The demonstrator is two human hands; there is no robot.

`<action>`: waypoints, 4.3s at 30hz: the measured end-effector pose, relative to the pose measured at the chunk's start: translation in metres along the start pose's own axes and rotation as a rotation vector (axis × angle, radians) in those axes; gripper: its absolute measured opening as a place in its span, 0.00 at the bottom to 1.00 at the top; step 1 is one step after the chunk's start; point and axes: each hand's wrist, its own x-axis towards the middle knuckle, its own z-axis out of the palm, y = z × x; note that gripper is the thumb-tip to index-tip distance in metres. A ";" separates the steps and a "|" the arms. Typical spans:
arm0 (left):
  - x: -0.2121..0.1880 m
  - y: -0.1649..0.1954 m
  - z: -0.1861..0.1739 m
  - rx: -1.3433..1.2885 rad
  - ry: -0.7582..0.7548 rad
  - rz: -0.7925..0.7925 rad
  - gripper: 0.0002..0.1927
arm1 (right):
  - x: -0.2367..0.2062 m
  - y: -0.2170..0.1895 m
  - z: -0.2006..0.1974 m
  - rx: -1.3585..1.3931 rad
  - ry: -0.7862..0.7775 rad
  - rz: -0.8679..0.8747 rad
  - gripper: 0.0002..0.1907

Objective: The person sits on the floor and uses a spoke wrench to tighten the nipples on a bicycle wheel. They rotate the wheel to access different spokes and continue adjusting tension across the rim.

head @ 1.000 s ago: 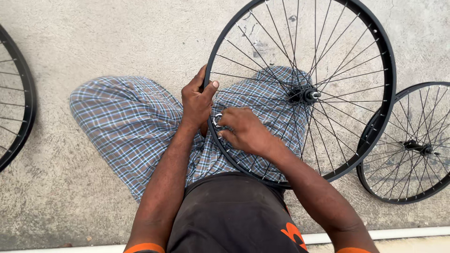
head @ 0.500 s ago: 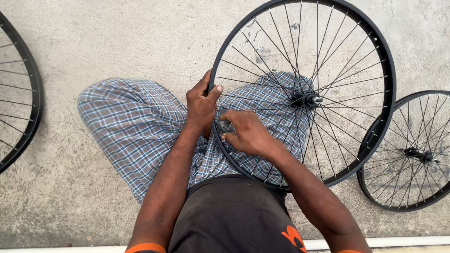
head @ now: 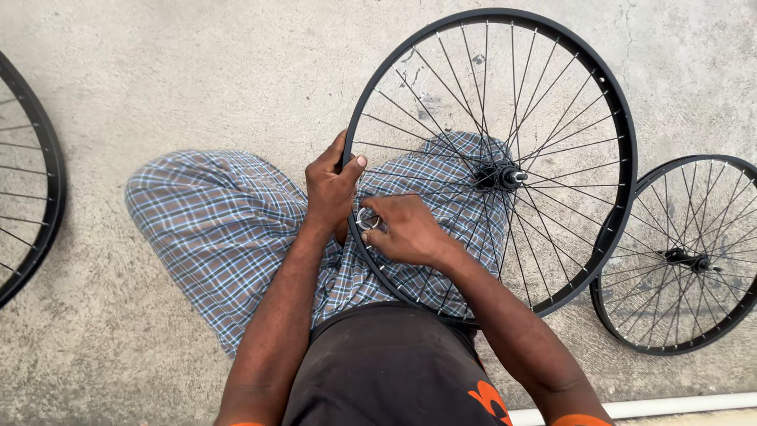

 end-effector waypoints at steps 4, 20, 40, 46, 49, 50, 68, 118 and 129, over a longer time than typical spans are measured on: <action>0.004 0.006 0.003 0.005 -0.037 -0.054 0.27 | -0.019 -0.002 0.000 -0.026 0.221 -0.144 0.13; -0.005 0.003 0.010 -0.196 -0.019 -0.196 0.33 | -0.025 0.002 -0.011 -0.303 0.242 -0.208 0.11; -0.002 0.008 0.010 -0.068 0.003 0.025 0.30 | -0.004 -0.003 -0.016 -0.241 0.008 -0.043 0.19; -0.001 0.010 0.011 -0.056 -0.018 -0.014 0.31 | 0.010 -0.004 -0.013 -0.428 -0.071 -0.015 0.08; 0.000 0.013 0.011 -0.054 -0.008 -0.027 0.30 | 0.012 -0.006 -0.012 -0.421 0.010 -0.045 0.08; 0.001 0.014 0.012 -0.065 0.001 -0.062 0.30 | 0.012 -0.007 -0.010 -0.414 0.062 -0.083 0.09; -0.001 0.012 0.012 0.011 -0.020 -0.068 0.30 | -0.007 -0.007 0.000 -0.309 0.102 0.121 0.04; 0.003 0.009 0.014 -0.140 0.054 -0.141 0.28 | -0.007 -0.006 -0.016 0.159 -0.157 0.311 0.16; 0.005 0.012 0.015 -0.111 0.060 -0.159 0.28 | 0.005 -0.005 -0.024 0.033 -0.187 0.218 0.13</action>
